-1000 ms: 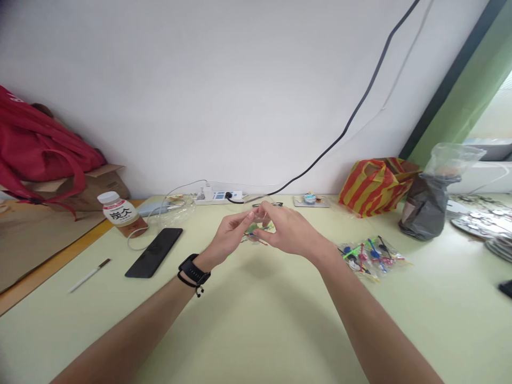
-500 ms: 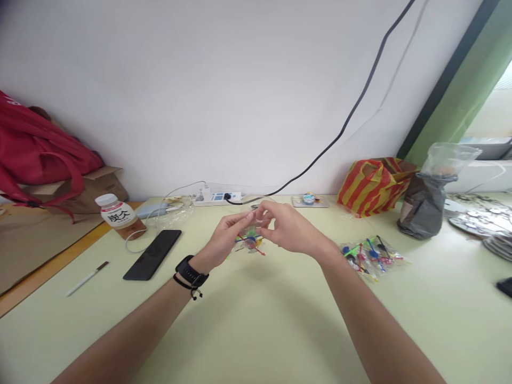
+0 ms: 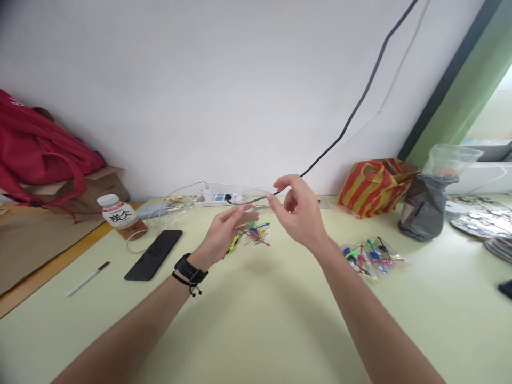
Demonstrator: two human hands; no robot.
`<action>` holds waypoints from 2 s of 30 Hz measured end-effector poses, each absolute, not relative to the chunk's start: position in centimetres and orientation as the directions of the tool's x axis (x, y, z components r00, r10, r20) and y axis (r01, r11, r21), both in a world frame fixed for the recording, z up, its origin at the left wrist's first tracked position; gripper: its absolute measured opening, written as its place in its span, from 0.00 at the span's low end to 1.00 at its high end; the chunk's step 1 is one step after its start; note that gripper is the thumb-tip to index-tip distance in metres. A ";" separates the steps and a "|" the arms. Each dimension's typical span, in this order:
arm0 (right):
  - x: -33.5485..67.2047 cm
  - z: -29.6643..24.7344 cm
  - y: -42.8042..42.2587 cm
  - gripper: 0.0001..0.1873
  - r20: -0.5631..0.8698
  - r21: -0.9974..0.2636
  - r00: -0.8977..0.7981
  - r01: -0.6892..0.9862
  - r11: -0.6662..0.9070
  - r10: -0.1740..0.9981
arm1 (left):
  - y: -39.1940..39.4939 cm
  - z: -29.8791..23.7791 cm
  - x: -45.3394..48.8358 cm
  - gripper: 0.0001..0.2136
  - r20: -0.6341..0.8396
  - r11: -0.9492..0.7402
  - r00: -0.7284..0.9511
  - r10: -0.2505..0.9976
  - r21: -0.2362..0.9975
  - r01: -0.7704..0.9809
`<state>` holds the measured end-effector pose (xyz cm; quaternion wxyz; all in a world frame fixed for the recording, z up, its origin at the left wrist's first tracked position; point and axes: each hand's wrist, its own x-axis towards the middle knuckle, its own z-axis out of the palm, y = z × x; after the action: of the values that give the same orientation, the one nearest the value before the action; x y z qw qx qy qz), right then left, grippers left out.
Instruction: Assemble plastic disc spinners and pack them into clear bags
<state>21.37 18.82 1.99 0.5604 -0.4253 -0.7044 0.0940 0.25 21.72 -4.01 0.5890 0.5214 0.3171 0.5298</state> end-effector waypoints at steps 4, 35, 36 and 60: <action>22.2 -0.3 20.7 0.17 0.434 -0.697 -0.268 0.506 0.509 0.860 | 22.3 -3.4 -0.1 0.20 0.188 -0.147 0.079 0.979 0.917 -0.370; 21.4 -4.6 22.8 0.20 0.232 -0.925 -0.424 0.183 0.334 0.875 | 22.5 -2.1 -1.5 0.19 0.117 -0.050 0.109 0.987 0.874 -0.483; 21.2 -4.5 22.7 0.21 0.254 -0.929 -0.384 0.159 0.335 0.888 | 22.4 -2.2 -1.4 0.19 0.115 -0.042 0.127 0.985 0.881 -0.471; 20.8 -2.8 20.4 0.16 0.263 -0.964 -0.239 -0.022 0.266 0.935 | 19.3 -3.3 -0.4 0.19 0.007 0.107 0.317 0.948 0.935 -0.339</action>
<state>20.81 20.39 -2.82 0.4959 -0.3666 -0.6221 0.4824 -0.36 19.35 -3.34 0.6671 0.4622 0.3294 0.4825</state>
